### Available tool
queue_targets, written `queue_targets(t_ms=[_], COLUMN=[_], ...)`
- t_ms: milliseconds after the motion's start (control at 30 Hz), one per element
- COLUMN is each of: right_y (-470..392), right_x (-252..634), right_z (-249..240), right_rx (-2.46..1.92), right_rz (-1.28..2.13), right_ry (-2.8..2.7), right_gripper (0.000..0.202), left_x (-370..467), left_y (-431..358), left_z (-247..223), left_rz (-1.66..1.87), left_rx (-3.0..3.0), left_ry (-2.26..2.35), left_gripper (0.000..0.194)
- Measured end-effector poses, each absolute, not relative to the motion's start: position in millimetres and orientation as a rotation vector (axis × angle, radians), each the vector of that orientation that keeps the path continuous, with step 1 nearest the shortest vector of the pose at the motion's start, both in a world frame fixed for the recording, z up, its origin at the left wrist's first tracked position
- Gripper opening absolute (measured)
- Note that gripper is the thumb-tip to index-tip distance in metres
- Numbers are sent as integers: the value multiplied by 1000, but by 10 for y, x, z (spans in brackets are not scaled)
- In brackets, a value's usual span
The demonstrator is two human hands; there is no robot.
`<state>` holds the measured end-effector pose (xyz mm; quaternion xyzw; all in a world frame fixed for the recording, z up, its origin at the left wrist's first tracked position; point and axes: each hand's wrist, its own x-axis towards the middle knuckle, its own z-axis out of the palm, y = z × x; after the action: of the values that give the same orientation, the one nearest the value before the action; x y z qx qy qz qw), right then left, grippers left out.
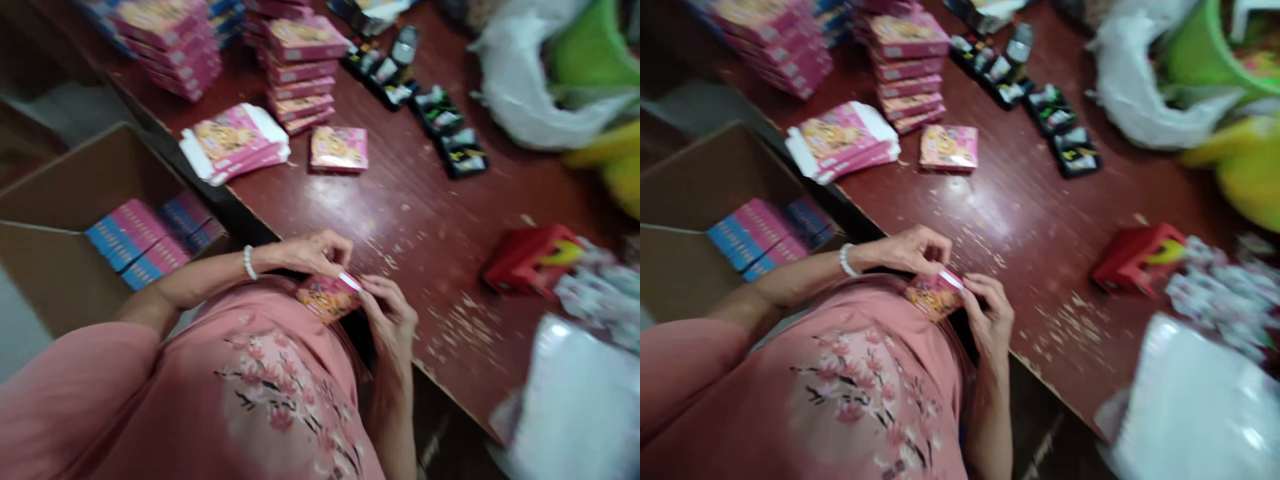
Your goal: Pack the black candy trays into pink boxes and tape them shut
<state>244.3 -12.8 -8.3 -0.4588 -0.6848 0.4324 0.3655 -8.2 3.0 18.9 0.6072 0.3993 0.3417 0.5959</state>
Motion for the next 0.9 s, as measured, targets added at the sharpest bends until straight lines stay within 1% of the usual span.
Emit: queue_targets(t_ms=[133, 433, 567, 733, 800, 900], right_y=[-80, 20, 9, -192, -254, -147], right_x=[2443, 2500, 2600, 2623, 2596, 2712], right_z=[-41, 38, 67, 5, 21, 126], right_rx=[-1224, -1251, -1197, -1214, -1213, -1200], right_rz=[1299, 1530, 1452, 1152, 1070, 1041], right_ry=[-1650, -1585, -1745, -1983, -2023, -1981], right_gripper=[10, 13, 13, 19, 20, 22], left_x=[-65, 23, -55, -106, -66, 5], left_y=[161, 295, 179, -133, -215, -263], left_z=[166, 269, 272, 188, 149, 108], left_rz=[683, 511, 624, 757, 822, 866], left_rx=[1454, 1745, 1796, 1761, 1709, 1614], left_ry=[954, 948, 958, 1011, 1066, 1120], left_gripper=[8, 6, 12, 19, 20, 21])
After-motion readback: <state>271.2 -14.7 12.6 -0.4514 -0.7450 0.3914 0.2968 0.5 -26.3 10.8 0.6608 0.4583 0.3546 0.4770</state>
